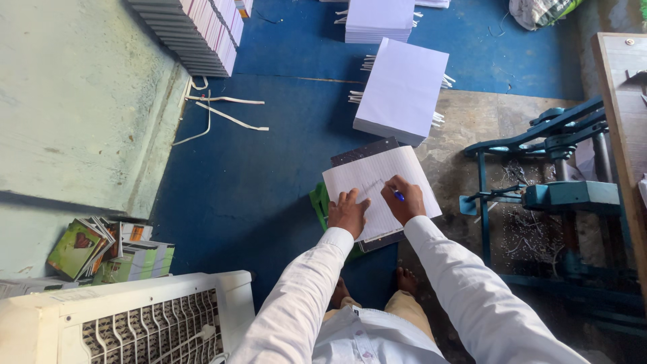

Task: The person stacks printed covers and paper sheets, places them on a green stool, writes on the top sheet with a pen, and ties the stack with a white string to form a notebook.

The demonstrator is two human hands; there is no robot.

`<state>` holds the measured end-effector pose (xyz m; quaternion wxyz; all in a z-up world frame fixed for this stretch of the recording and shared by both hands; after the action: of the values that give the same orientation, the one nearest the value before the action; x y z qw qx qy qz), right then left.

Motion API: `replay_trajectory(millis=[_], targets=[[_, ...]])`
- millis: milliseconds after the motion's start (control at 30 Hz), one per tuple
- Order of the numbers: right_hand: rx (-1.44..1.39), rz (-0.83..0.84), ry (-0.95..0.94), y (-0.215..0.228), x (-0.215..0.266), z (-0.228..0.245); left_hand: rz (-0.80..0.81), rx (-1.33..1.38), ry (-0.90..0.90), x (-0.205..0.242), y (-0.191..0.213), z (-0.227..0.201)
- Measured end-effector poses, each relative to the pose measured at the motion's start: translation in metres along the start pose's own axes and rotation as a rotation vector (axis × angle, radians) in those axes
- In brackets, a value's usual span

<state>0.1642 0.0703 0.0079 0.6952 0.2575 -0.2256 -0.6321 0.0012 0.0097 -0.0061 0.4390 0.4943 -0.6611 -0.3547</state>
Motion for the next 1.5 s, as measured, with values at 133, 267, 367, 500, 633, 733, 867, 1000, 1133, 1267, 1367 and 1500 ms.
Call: replay_trajectory(millis=[133, 267, 367, 500, 633, 733, 867, 1000, 1133, 1267, 1367, 1500], targets=[[0.006, -0.018, 0.005, 0.005, 0.013, 0.002, -0.005, -0.007, 0.004, 0.0, -0.001, -0.002], [-0.017, -0.043, 0.021, 0.009, 0.021, 0.005, -0.026, -0.016, 0.003, 0.002, -0.001, -0.002], [-0.078, -0.031, 0.031, 0.013, 0.029, 0.003, -0.031, -0.003, 0.002, 0.004, -0.003, -0.004], [-0.134, -0.054, 0.045, 0.013, 0.037, 0.001, -0.051, 0.007, -0.006, 0.002, -0.003, -0.002], [-0.15, -0.065, 0.014, 0.014, 0.044, -0.007, -0.079, -0.001, -0.009, 0.002, -0.006, -0.003], [-0.192, -0.06, -0.004, 0.02, 0.046, -0.017, -0.077, -0.041, 0.001, -0.001, -0.007, -0.009], [-0.346, -0.061, -0.069, 0.032, 0.044, -0.03, -0.01, -0.141, 0.018, -0.012, -0.004, -0.016], [-0.418, -0.062, -0.289, 0.052, 0.037, -0.044, 0.037, -0.164, 0.05, -0.022, -0.004, -0.022], [-0.368, -0.089, -0.256, 0.08, 0.035, -0.058, 0.034, -0.188, 0.061, -0.027, -0.009, -0.025], [-0.35, -0.044, -0.329, 0.099, 0.032, -0.072, 0.002, -0.22, 0.087, -0.028, -0.017, -0.031], [-0.306, -0.005, -0.382, 0.109, 0.029, -0.083, -0.021, -0.215, 0.122, -0.029, -0.019, -0.036], [-0.361, 0.005, -0.347, 0.124, 0.023, -0.1, -0.037, -0.159, 0.167, -0.027, -0.019, -0.04]])
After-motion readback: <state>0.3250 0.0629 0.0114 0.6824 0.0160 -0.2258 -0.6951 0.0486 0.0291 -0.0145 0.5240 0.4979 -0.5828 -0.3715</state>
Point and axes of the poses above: each hand's wrist, its own x-axis away from the middle knuckle, its own y-axis out of the back of the hand, z = x × y, the point moved 1 cm from there along -x, towards the middle knuckle, and after that the axes turned 4 degrees about -y, right-handed, at the moved point
